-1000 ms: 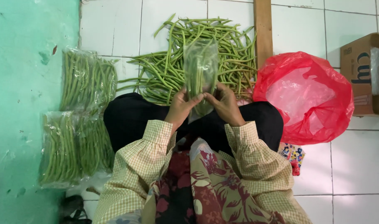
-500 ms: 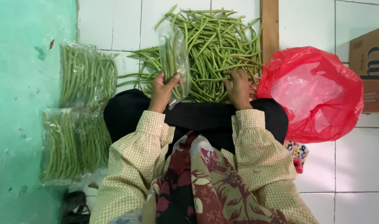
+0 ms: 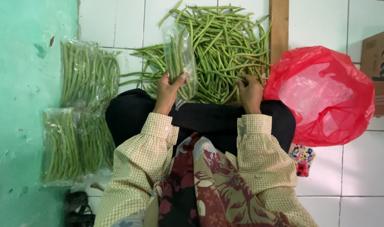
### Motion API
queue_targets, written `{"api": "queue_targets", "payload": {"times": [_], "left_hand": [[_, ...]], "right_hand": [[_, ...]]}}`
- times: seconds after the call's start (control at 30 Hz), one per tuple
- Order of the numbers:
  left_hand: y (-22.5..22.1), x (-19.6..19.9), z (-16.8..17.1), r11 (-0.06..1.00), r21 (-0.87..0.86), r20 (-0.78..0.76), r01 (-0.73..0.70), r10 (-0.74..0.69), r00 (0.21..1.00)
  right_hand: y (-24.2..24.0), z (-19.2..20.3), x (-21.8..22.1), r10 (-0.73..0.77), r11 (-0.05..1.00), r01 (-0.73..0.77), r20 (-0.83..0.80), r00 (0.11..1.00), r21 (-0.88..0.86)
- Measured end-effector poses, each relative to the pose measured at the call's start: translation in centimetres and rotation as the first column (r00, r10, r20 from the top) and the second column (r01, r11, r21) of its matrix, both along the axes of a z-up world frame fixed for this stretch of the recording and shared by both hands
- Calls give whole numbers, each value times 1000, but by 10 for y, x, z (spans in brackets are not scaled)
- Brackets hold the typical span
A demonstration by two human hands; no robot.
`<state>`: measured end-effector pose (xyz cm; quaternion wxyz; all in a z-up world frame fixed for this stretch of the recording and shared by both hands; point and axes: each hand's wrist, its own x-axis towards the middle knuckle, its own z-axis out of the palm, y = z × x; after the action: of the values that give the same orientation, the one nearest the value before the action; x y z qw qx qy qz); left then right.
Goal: Packing long green beans into clear plastic bags while sitting on the floor
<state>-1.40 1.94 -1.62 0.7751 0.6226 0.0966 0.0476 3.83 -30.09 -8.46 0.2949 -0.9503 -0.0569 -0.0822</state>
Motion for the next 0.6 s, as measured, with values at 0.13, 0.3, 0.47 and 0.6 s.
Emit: {"api": "queue_targets", "payload": {"times": [0.13, 0.3, 0.47, 0.6], "left_hand": [[-4, -4, 9, 1000, -24, 10, -18, 18, 1000], [-10, -7, 16, 997, -76, 12, -4, 5, 1000], [-16, -9, 31, 997, -75, 54, 33, -29, 998], [-17, -7, 17, 999, -1, 85, 51, -51, 995]], "right_hand": [[-1, 16, 0, -72, 904, 97, -76, 994, 416], [-3, 15, 2, -92, 739, 138, -104, 990, 659], [3, 25, -3, -110, 673, 111, -49, 993, 732], [-2, 37, -1, -134, 607, 88, -8, 991, 790]]}}
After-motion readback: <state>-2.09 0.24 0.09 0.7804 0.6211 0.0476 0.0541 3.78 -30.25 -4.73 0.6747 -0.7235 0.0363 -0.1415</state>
